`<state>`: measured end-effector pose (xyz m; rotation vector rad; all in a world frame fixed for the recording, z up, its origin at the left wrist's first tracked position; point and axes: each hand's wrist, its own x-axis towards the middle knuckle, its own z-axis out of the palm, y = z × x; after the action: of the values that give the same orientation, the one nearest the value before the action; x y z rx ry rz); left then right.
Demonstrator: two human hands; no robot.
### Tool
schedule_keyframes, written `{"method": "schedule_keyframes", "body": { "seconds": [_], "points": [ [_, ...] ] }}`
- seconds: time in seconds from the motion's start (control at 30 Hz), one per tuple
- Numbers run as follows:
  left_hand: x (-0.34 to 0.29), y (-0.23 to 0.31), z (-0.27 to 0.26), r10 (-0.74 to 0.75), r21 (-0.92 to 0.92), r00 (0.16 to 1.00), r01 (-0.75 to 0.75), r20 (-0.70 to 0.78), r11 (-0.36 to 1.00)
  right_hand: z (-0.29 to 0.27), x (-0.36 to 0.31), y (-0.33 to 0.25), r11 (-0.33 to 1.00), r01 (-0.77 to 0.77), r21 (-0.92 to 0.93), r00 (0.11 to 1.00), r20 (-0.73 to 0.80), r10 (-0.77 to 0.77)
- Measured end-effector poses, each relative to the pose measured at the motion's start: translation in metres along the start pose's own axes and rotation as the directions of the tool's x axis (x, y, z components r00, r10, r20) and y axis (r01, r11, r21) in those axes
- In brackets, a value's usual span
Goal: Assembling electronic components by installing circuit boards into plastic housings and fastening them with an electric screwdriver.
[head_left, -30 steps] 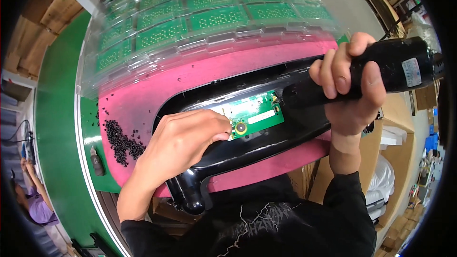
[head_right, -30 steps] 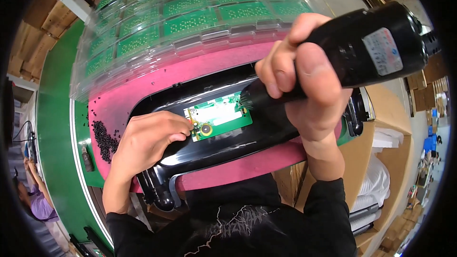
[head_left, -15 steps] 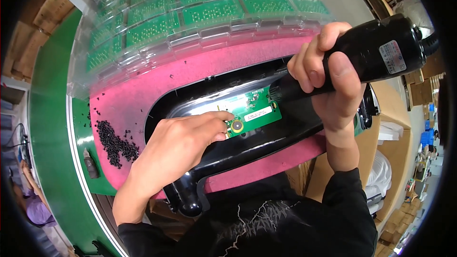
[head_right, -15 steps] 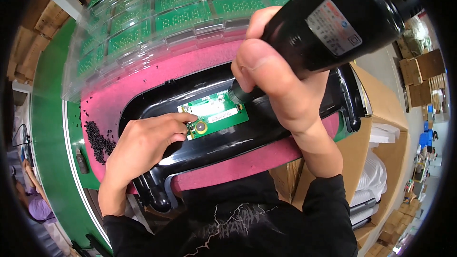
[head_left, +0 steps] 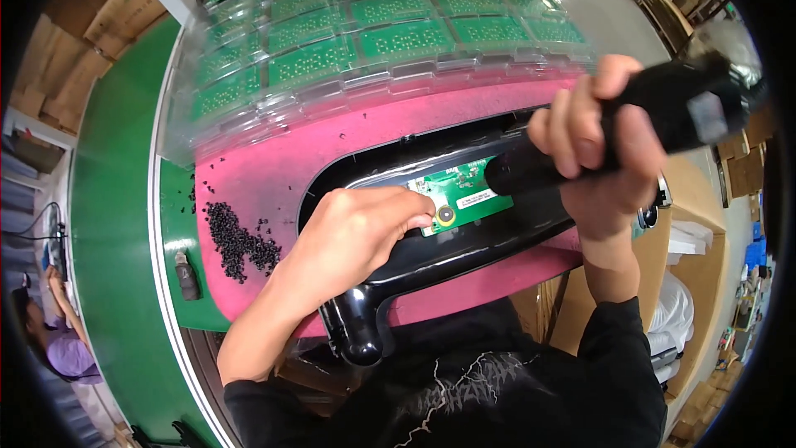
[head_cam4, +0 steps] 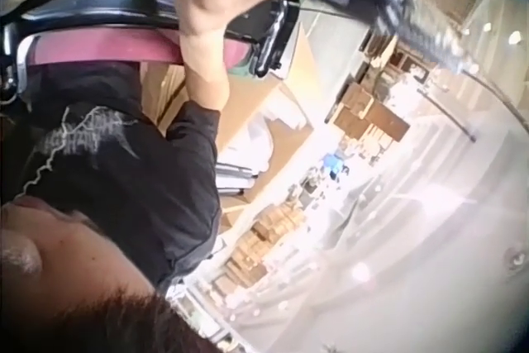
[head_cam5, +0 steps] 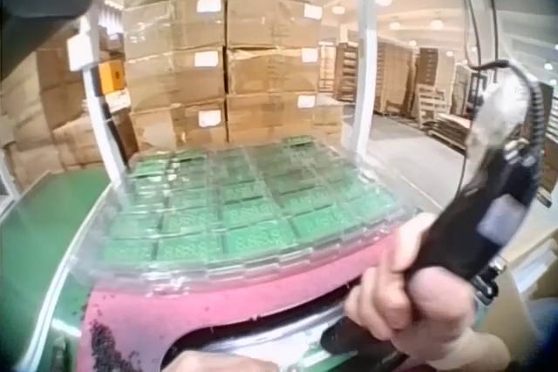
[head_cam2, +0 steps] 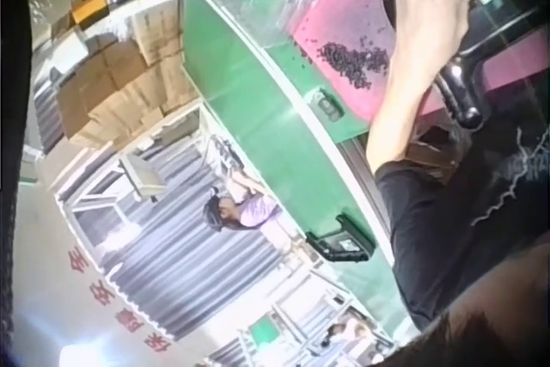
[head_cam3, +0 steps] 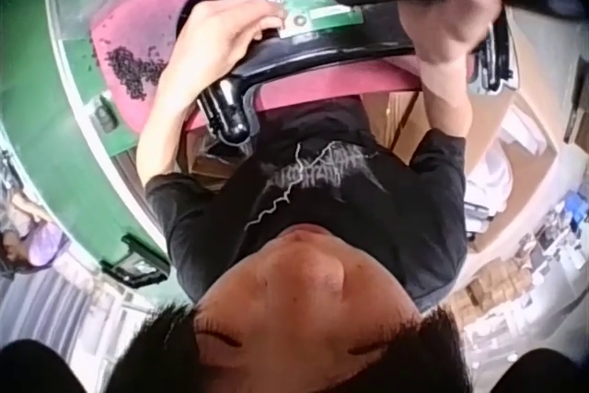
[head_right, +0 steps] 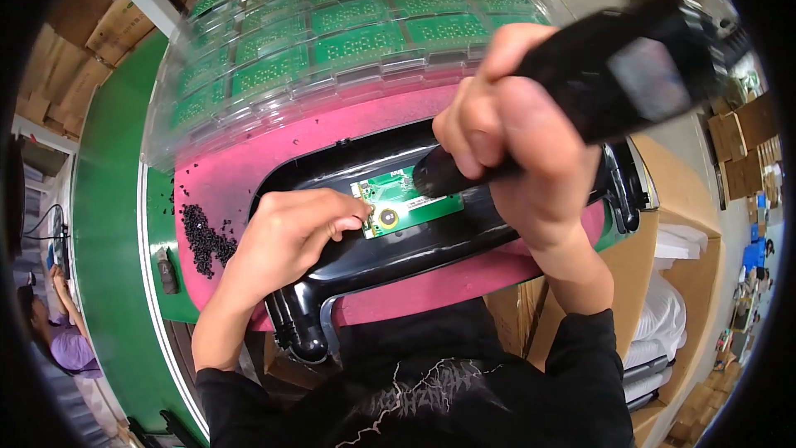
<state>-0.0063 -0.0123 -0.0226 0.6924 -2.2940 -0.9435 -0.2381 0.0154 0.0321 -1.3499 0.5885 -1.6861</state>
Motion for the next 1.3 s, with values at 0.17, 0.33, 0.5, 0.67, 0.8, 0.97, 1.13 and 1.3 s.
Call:
{"method": "schedule_keyframes", "body": {
  "seconds": [0.17, 0.33, 0.5, 0.67, 0.8, 0.97, 1.13, 1.3],
  "points": [
    [0.001, 0.003, -0.005, 0.086, -0.079, 0.991, -0.094, -0.104, 0.992, 0.022, 0.001, -0.025, 0.982, -0.016, 0.187, 0.981, 0.195, -0.021],
    [0.001, 0.003, -0.007, 0.159, -0.014, 0.975, -0.163, -0.155, 0.987, 0.027, 0.002, -0.025, 0.997, 0.003, 0.074, 0.955, 0.294, -0.024],
    [-0.001, -0.001, -0.006, 0.189, 0.051, 0.972, -0.184, -0.142, 0.982, 0.030, 0.001, -0.020, 0.998, 0.013, 0.066, 0.956, 0.292, -0.031],
    [-0.001, -0.001, -0.005, 0.231, 0.129, 0.958, -0.211, -0.171, 0.969, 0.028, 0.004, -0.019, 0.999, 0.002, 0.040, 0.950, 0.311, -0.014],
    [-0.001, -0.001, -0.006, 0.211, 0.132, 0.960, -0.188, -0.183, 0.973, 0.028, 0.005, -0.014, 0.996, -0.001, 0.085, 0.953, 0.301, -0.025],
    [0.001, -0.005, -0.002, 0.232, 0.172, 0.949, -0.198, -0.212, 0.965, 0.034, 0.002, -0.012, 0.999, -0.010, 0.038, 0.972, 0.236, 0.001],
    [0.001, 0.000, -0.006, 0.167, 0.157, 0.962, -0.134, -0.218, 0.978, 0.027, 0.008, -0.005, 0.998, -0.020, 0.056, 0.967, 0.255, 0.005],
    [0.000, -0.001, -0.003, 0.083, 0.117, 0.943, -0.048, -0.321, 0.992, 0.023, 0.008, 0.014, 0.997, -0.064, -0.053, 0.965, 0.251, 0.076]
  ]
}}
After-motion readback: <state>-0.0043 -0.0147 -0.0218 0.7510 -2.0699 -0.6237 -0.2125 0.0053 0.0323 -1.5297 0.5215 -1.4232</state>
